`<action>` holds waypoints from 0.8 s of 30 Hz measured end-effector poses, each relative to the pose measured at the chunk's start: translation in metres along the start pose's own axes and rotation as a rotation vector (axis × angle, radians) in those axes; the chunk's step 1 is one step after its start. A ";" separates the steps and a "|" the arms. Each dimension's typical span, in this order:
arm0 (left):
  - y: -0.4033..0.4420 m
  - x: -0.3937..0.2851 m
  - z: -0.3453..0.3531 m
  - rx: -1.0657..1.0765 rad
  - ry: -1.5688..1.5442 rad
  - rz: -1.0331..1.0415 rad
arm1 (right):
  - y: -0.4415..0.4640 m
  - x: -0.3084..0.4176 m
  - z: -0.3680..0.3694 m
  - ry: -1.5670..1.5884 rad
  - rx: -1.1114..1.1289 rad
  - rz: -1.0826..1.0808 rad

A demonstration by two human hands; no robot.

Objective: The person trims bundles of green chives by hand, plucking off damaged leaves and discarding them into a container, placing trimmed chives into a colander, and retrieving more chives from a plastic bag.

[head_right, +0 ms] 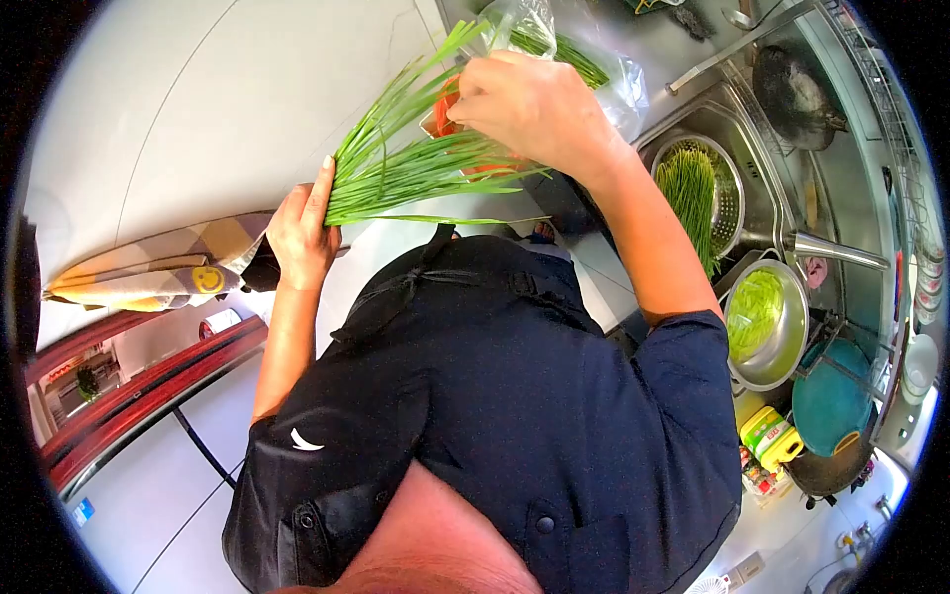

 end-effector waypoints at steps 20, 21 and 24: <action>0.011 -0.006 0.008 -0.030 0.030 0.033 | -0.015 -0.049 0.004 0.436 -0.362 0.567; 0.009 -0.003 0.010 -0.020 0.042 0.009 | -0.023 -0.058 0.002 0.546 -0.441 0.628; 0.003 0.006 0.009 -0.022 0.053 -0.040 | -0.027 -0.070 -0.015 0.730 -0.527 0.708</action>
Point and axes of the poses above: each hand's wrist, its own y-axis towards the middle knuckle, its own z-axis out of the palm, x = y × z, the point moved 8 cm from there along y, towards the middle knuckle, and after that the axes turned 12 degrees about y, right-handed, at the moved point
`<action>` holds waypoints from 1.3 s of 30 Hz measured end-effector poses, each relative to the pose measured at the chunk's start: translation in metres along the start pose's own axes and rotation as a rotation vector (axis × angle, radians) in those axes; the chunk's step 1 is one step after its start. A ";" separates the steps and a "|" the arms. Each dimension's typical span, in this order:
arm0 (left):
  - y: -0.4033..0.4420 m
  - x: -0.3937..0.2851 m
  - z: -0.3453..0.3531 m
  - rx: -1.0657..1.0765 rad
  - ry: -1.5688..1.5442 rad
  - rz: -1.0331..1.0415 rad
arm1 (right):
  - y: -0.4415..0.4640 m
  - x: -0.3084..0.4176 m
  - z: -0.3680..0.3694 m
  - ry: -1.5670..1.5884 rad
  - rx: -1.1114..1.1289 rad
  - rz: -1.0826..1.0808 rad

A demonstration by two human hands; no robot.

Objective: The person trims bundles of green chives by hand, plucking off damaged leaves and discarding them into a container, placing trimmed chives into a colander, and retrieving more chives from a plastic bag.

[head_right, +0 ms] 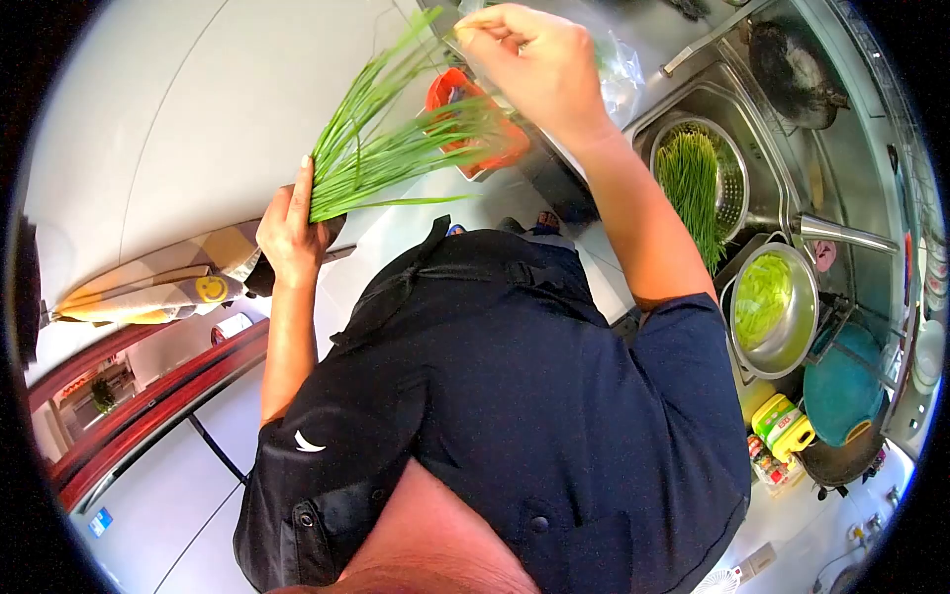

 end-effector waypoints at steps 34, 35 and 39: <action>-0.013 0.034 0.007 0.131 -0.036 -0.231 | -0.033 -0.063 0.008 0.061 0.348 0.314; -0.013 0.035 0.008 0.131 -0.035 -0.232 | -0.036 -0.072 0.010 0.061 0.348 0.314; -0.009 0.032 0.008 0.089 -0.043 -0.204 | -0.051 -0.102 0.026 0.352 0.341 0.541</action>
Point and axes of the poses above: each hand's wrist, its own y-axis towards the middle knuckle, its own z-axis out of the palm, x = y × z, the point moved 8 cm from there along y, towards the middle knuckle, and after that the axes turned 12 degrees about y, right-handed, at the moved point
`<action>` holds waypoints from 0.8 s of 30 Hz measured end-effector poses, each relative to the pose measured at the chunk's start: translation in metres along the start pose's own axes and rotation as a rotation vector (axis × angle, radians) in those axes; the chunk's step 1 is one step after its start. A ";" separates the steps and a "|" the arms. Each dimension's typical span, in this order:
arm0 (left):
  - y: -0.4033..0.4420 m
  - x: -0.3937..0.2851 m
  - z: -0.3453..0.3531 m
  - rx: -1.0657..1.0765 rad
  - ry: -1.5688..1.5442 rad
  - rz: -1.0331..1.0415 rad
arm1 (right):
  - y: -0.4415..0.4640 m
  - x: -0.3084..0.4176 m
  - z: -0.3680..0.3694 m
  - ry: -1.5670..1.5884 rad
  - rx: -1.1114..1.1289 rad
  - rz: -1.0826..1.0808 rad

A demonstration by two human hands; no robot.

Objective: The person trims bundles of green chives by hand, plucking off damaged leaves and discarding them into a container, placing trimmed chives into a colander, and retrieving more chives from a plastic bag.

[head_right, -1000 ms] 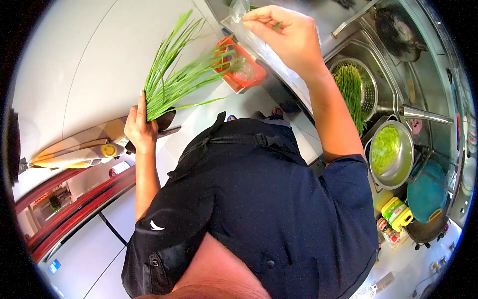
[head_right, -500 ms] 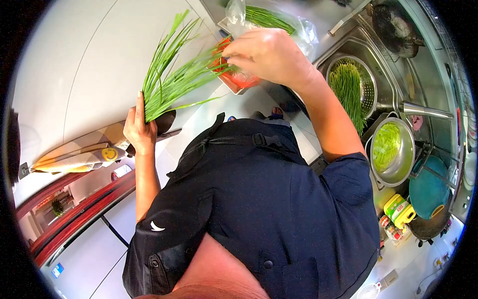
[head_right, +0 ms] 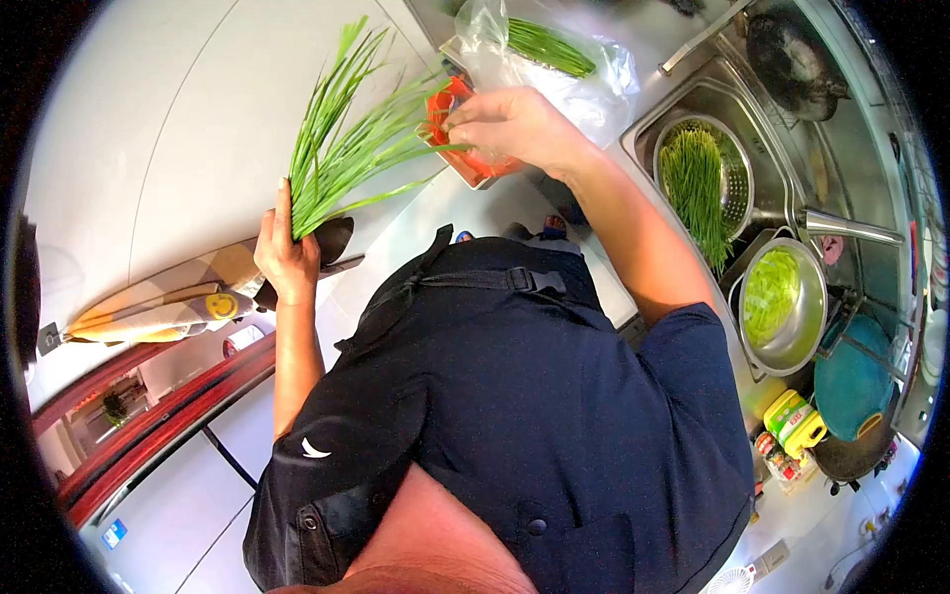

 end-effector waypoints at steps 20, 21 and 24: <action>0.003 -0.001 0.004 -0.002 0.013 0.042 | -0.002 0.024 0.031 0.145 0.019 0.073; 0.003 0.000 0.004 -0.001 0.017 0.039 | -0.001 0.023 0.030 0.125 0.003 0.089; 0.003 0.000 0.005 -0.001 0.023 0.035 | 0.001 0.019 0.028 0.120 -0.018 0.104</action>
Point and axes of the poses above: each hand's wrist, its own y-axis towards the middle knuckle, its own z-axis out of the palm, x = y × z, the point moved 8 cm from there along y, towards the middle knuckle, and after that the axes turned 12 degrees about y, right-handed, at the moved point
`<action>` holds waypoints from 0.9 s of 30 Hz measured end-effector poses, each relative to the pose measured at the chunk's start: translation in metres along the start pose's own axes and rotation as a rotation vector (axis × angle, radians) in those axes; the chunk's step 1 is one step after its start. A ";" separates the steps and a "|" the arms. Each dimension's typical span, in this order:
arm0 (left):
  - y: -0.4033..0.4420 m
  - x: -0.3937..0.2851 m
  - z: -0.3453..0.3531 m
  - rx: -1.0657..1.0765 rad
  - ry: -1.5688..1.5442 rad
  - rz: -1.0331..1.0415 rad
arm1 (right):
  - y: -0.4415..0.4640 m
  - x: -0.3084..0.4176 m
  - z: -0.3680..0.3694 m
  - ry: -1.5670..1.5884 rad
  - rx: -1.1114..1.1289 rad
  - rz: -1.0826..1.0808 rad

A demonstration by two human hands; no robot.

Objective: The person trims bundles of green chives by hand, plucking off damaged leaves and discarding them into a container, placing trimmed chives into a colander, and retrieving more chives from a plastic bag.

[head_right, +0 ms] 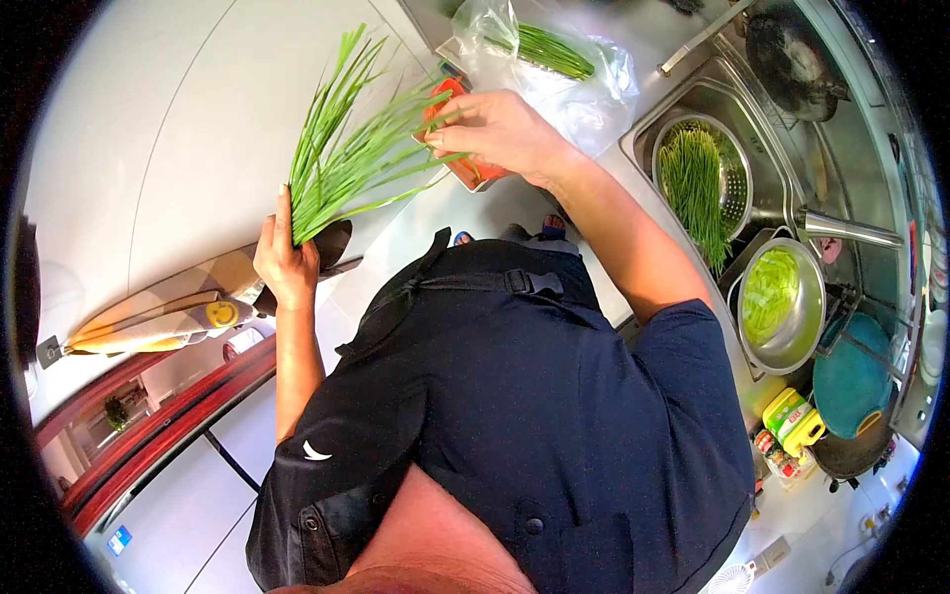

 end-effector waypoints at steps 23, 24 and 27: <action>-0.048 0.028 0.036 0.257 0.128 -0.008 | 0.077 -0.083 -0.037 -1.017 -0.250 -0.219; -0.052 0.031 0.035 0.262 0.129 -0.017 | 0.082 -0.088 -0.040 -1.019 -0.240 -0.216; -0.063 0.046 0.028 0.249 0.148 -0.106 | 0.100 -0.124 -0.069 -0.996 -0.333 -0.258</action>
Point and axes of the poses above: each hand's wrist, its own y-axis towards the middle knuckle, its own z-axis out of the palm, x = y × z, the point moved 8 cm from there along y, towards the middle knuckle, and after that the axes turned 12 degrees about y, right-handed, at the moved point
